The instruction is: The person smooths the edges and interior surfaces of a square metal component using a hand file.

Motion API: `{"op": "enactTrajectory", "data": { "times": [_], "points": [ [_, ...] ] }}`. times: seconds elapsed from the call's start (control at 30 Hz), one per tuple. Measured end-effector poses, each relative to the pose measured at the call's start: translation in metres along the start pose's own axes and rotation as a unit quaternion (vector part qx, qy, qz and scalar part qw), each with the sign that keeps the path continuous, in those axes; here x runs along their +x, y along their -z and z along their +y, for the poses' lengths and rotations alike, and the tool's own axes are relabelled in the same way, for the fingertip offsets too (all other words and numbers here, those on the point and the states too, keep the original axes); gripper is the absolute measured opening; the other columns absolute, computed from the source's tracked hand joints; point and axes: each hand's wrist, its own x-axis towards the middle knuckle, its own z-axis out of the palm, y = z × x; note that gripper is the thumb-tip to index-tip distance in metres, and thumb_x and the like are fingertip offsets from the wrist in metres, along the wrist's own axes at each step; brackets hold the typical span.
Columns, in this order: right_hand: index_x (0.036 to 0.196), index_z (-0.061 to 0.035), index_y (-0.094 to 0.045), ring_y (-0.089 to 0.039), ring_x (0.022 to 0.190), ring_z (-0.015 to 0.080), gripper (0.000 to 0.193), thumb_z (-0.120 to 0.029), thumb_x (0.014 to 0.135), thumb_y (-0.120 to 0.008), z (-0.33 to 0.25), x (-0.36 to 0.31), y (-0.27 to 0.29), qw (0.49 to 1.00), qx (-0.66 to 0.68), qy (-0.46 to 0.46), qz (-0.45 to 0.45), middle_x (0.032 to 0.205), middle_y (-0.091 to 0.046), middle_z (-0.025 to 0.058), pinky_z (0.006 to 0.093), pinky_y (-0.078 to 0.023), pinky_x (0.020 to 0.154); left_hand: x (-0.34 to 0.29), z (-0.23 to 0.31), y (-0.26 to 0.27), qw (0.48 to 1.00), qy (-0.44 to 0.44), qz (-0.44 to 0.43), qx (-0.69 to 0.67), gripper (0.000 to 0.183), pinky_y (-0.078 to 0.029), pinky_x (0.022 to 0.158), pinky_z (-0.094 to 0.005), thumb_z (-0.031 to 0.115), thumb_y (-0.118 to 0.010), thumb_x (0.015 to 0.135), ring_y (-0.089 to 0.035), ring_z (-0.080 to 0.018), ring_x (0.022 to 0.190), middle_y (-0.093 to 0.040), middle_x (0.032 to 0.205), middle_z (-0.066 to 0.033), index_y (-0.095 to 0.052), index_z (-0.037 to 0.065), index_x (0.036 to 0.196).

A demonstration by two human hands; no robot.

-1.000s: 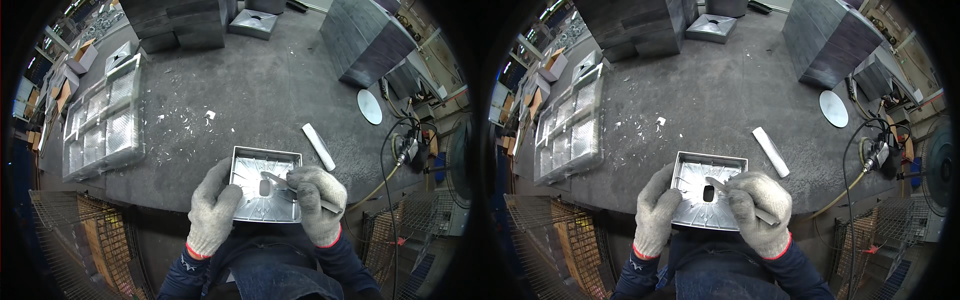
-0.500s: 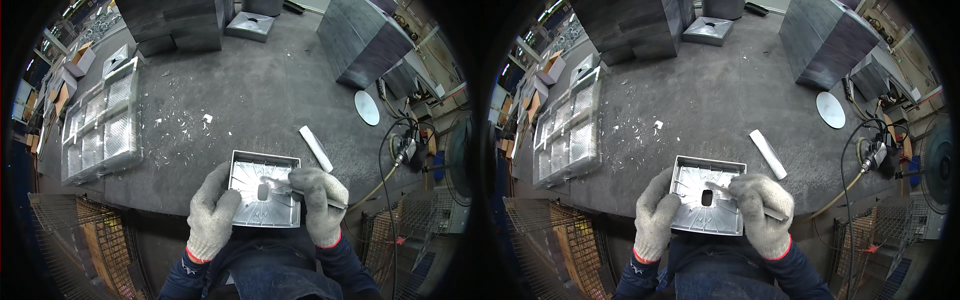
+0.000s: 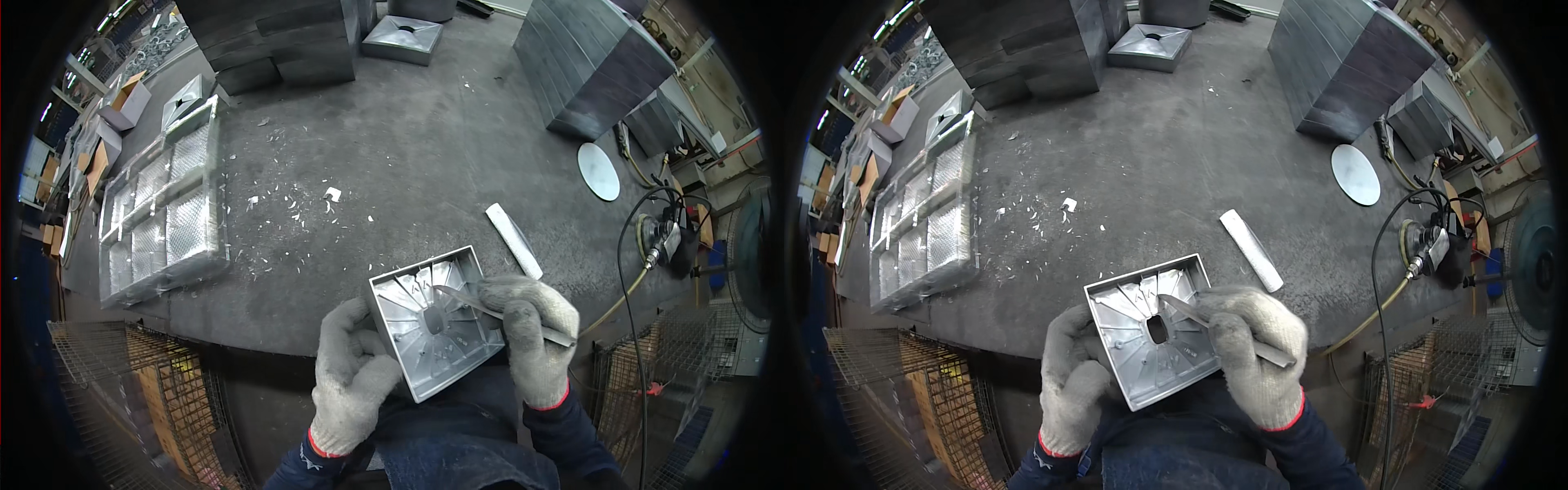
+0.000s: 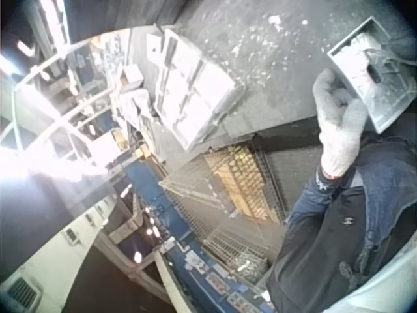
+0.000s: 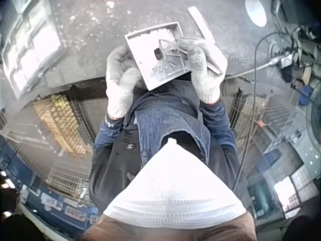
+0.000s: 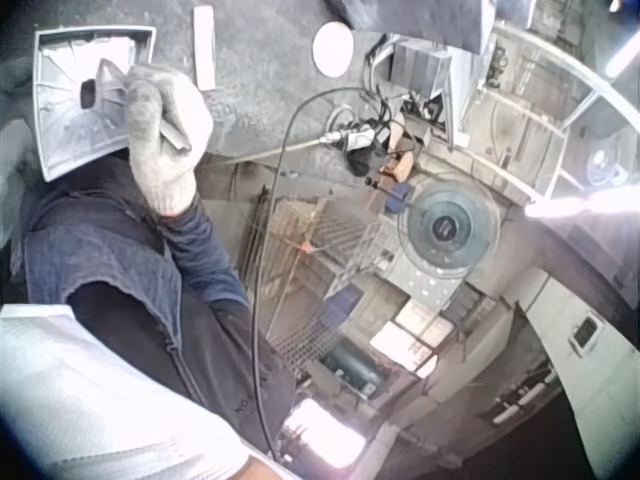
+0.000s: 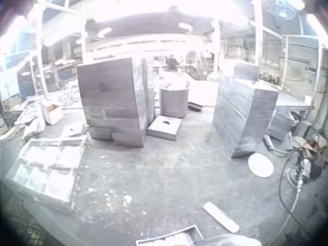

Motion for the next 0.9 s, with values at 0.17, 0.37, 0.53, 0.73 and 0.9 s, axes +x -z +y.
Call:
{"op": "enactTrajectory", "data": {
  "times": [0.17,0.37,0.53,0.73,0.9],
  "points": [
    [0.111,0.006,-0.084,-0.081,0.093,0.0241,0.029,-0.021,0.115,-0.072,0.009,-0.004,-0.001,0.999,-0.002,0.037,-0.005,0.108,-0.086,0.0183,0.039,-0.065,0.085,0.018,0.005,-0.01,0.996,-0.083,0.015,-0.007,0.075,-0.064,0.095,-0.0359,0.004,-0.077,0.095,-0.074,-0.019,0.111,-0.075,0.132,-0.0164,-0.051,-0.008,0.165],
    [0.11,0.0055,-0.083,-0.082,0.095,0.0266,0.025,-0.016,0.114,-0.071,0.016,0.007,0.001,0.99,-0.079,0.118,0.023,0.109,-0.085,0.0187,0.0411,-0.066,0.086,0.029,0.002,-0.022,0.989,-0.127,0.051,0.052,0.058,-0.062,0.094,-0.0339,0.004,-0.077,0.095,-0.071,-0.0148,0.108,-0.078,0.121,-0.0126,-0.064,-0.007,0.151],
    [0.116,0.0057,-0.082,-0.083,0.101,0.0303,0.016,-0.007,0.11,-0.074,0.013,0.004,0.0,0.987,-0.046,0.156,0.01,0.114,-0.084,0.02,0.0428,-0.066,0.09,0.027,-0.005,-0.024,0.984,-0.147,0.072,0.072,0.054,-0.061,0.087,-0.032,0.005,-0.076,0.095,-0.071,-0.013,0.098,-0.078,0.115,-0.0112,-0.066,-0.008,0.146],
    [0.118,0.0063,-0.079,-0.084,0.103,0.0353,0.015,-0.004,0.11,-0.073,0.021,0.005,0.0,0.986,-0.082,0.144,0.002,0.113,-0.084,0.0219,0.0452,-0.067,0.093,0.025,-0.005,-0.027,0.985,-0.146,0.075,0.053,0.053,-0.062,0.083,-0.0318,0.004,-0.075,0.094,-0.072,-0.0126,0.096,-0.079,0.115,-0.0122,-0.066,-0.009,0.145],
    [0.115,0.006,-0.08,-0.084,0.104,0.0343,0.016,-0.007,0.111,-0.072,0.027,0.001,-0.002,0.988,-0.079,0.128,0.034,0.11,-0.084,0.0221,0.0449,-0.067,0.093,0.023,-0.004,-0.028,0.986,-0.142,0.072,0.051,0.053,-0.063,0.086,-0.0325,0.003,-0.073,0.095,-0.073,-0.0134,0.099,-0.08,0.117,-0.0137,-0.066,-0.009,0.146]
  ]
}}
